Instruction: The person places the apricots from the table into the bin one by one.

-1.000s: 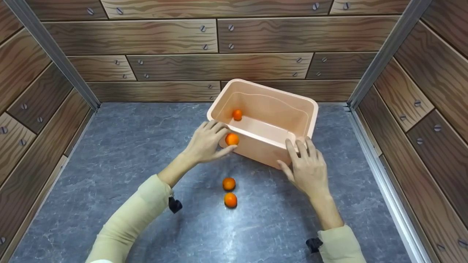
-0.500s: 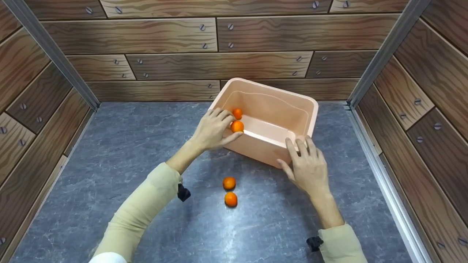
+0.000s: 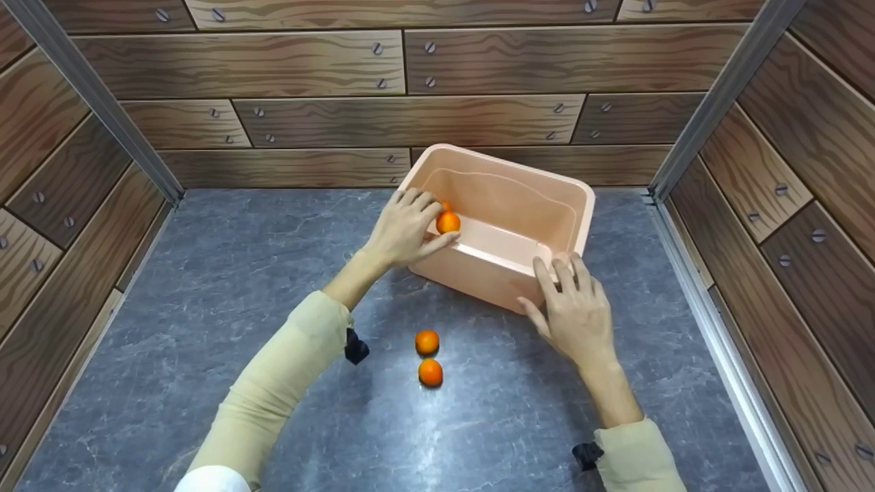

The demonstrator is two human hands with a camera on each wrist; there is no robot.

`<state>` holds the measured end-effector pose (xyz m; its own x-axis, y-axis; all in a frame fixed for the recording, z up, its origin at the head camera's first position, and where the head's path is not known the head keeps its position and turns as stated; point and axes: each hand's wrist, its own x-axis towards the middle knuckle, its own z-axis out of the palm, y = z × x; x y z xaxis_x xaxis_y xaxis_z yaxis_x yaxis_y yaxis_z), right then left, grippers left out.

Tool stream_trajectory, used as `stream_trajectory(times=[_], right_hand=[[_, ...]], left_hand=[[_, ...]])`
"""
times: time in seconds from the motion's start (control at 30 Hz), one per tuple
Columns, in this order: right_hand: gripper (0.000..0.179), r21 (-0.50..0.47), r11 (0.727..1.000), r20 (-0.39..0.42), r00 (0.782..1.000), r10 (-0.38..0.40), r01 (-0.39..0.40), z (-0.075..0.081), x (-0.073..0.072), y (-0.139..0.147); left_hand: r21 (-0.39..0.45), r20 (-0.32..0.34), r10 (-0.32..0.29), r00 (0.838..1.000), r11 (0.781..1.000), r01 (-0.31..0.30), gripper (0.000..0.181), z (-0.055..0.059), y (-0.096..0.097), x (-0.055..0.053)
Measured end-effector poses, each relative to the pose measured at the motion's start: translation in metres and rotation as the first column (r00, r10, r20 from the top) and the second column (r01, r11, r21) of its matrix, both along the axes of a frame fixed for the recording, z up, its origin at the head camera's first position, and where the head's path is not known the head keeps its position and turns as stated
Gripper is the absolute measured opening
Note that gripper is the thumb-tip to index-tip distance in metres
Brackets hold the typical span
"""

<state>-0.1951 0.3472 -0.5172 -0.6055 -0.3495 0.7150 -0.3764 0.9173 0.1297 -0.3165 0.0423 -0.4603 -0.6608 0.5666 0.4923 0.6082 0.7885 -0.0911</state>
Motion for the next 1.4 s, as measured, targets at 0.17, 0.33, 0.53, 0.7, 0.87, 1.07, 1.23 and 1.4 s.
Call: stream_trajectory(times=[0.17,0.33,0.53,0.7,0.87,1.07,1.23,1.4], right_hand=[[0.072,-0.006,1.0,0.002,1.0,0.003,-0.003,-0.001,0.001,-0.001],[0.072,-0.007,1.0,-0.016,1.0,0.002,-0.002,0.001,0.001,0.0],[0.074,-0.005,1.0,-0.008,1.0,0.001,-0.001,0.003,0.0,0.0],[0.075,0.006,1.0,0.001,1.0,-0.001,0.001,0.003,-0.001,0.0],[0.072,0.004,1.0,-0.011,1.0,0.001,-0.001,0.002,-0.001,0.002],[0.073,0.004,1.0,-0.01,1.0,0.0,0.0,0.0,-0.001,0.001],[0.07,-0.01,1.0,-0.017,1.0,0.013,-0.013,0.0,0.0,0.0],[0.069,-0.018,1.0,-0.013,1.0,0.009,-0.009,0.0,0.0,0.001]], left_hand=[[-0.01,0.035,0.021,0.999,1.0,-0.021,0.059,-0.003,0.001,-0.005],[-0.015,0.09,0.047,0.995,0.999,-0.046,0.061,-0.003,0.003,-0.011],[-0.007,0.175,0.082,0.981,0.997,-0.082,0.062,-0.004,0.004,-0.015],[-0.015,0.206,0.098,0.974,0.995,-0.097,0.061,-0.005,0.003,-0.016],[-0.019,0.173,0.081,0.982,0.997,-0.079,0.061,-0.005,0.004,-0.016],[-0.027,0.122,0.06,0.991,0.998,-0.057,0.061,-0.003,0.003,-0.014],[-0.037,0.106,0.036,0.994,0.999,-0.032,0.059,0.001,0.002,-0.008],[-0.074,0.057,-0.017,0.998,0.997,0.022,0.057,0.004,0.005,0.0]])
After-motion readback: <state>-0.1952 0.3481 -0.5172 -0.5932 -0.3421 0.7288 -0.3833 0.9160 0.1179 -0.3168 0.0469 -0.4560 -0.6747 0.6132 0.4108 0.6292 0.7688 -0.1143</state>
